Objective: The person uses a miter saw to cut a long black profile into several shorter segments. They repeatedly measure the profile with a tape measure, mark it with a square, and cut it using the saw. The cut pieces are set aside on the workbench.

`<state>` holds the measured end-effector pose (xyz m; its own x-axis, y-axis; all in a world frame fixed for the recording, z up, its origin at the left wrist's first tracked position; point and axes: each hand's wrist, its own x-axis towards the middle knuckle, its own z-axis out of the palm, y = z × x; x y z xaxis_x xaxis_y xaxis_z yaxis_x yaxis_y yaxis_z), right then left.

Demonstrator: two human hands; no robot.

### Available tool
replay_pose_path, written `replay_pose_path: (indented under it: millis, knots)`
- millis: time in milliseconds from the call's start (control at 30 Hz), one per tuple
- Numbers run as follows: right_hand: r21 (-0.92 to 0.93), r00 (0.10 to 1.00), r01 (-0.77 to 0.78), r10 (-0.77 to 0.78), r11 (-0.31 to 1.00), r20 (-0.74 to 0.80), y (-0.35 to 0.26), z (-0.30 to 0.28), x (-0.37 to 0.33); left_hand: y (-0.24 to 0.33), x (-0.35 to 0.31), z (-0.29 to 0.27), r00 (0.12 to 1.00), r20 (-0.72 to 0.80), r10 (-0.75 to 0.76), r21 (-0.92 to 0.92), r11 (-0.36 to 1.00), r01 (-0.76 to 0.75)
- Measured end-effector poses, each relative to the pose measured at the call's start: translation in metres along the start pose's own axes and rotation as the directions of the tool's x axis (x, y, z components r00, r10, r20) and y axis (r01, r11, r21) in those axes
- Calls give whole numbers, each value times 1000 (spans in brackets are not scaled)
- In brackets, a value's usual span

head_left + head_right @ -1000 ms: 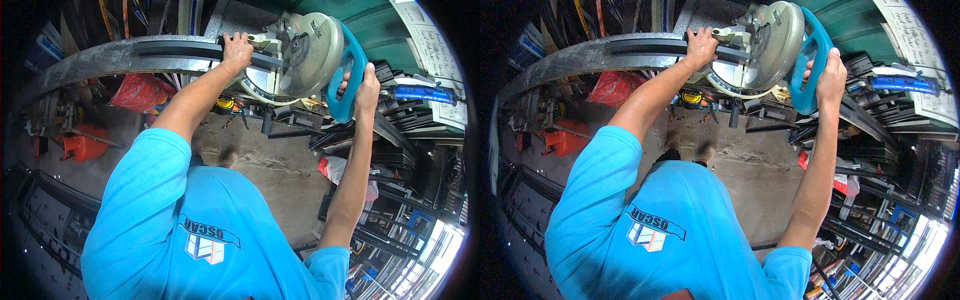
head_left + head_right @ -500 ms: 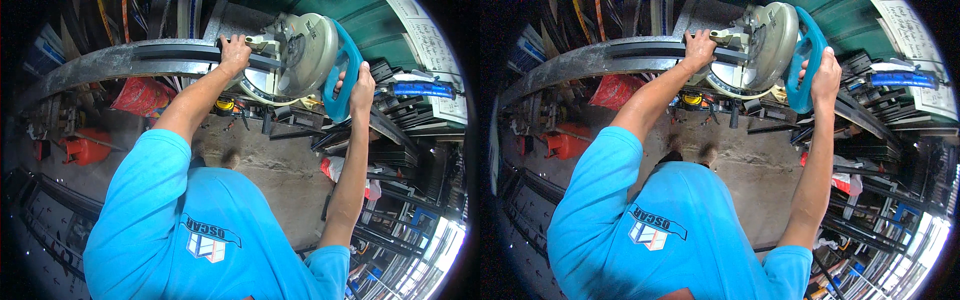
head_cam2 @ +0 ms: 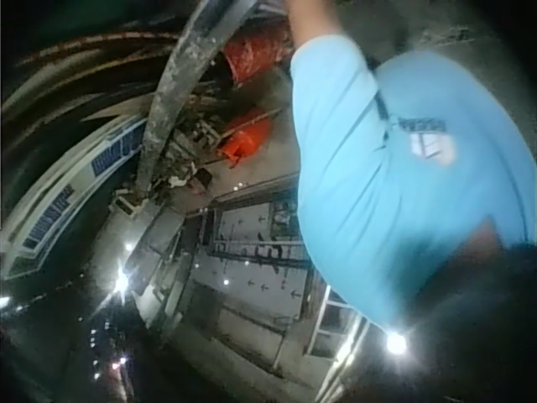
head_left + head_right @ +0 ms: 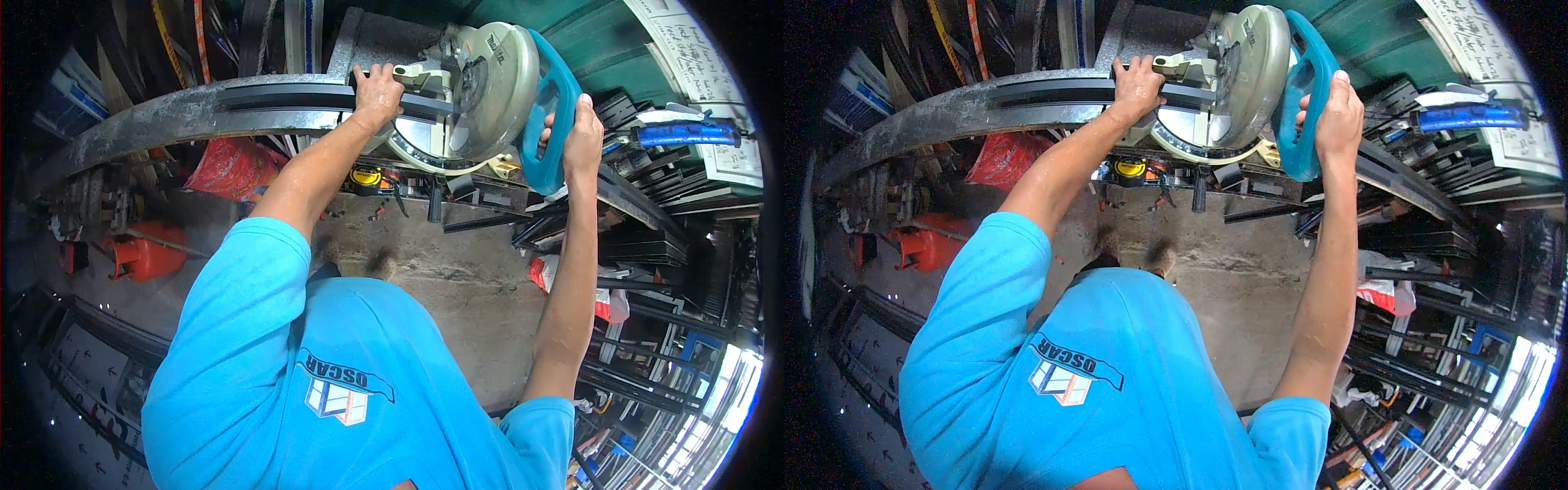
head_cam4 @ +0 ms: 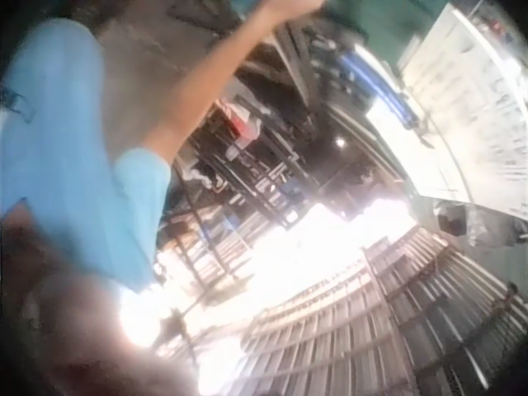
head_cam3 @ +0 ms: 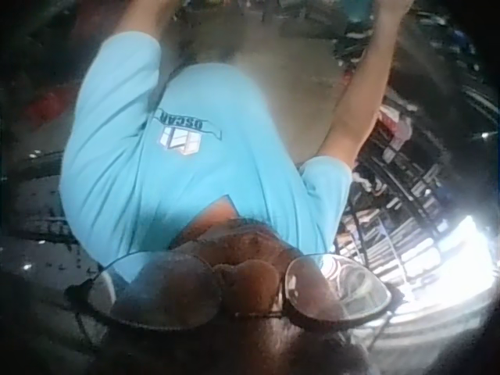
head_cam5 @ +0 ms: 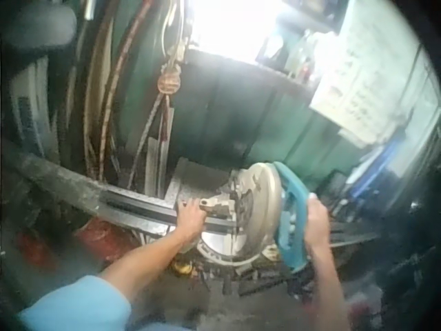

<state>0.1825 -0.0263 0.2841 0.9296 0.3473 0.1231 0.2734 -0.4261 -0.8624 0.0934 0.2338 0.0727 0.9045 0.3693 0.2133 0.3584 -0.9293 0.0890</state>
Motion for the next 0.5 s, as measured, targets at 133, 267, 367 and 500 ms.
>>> replay_pose_path:
  millis: [133,267,367,500]
  knots:
    - [0,1000,8,-8,1000,10,3,-3,3,1,0,-1,1000,2,3,0,1000,-3]
    - [23,999,5,-6,1000,43,2,-5,11,-2,0,0,1000,6,13,-20,1000,-13]
    - [38,998,-28,25,999,64,-13,-5,15,-15,-3,4,999,-14,46,-96,994,-47]
    - [81,993,-102,96,991,74,-26,-12,28,-42,-14,3,966,-160,201,-240,942,-236]
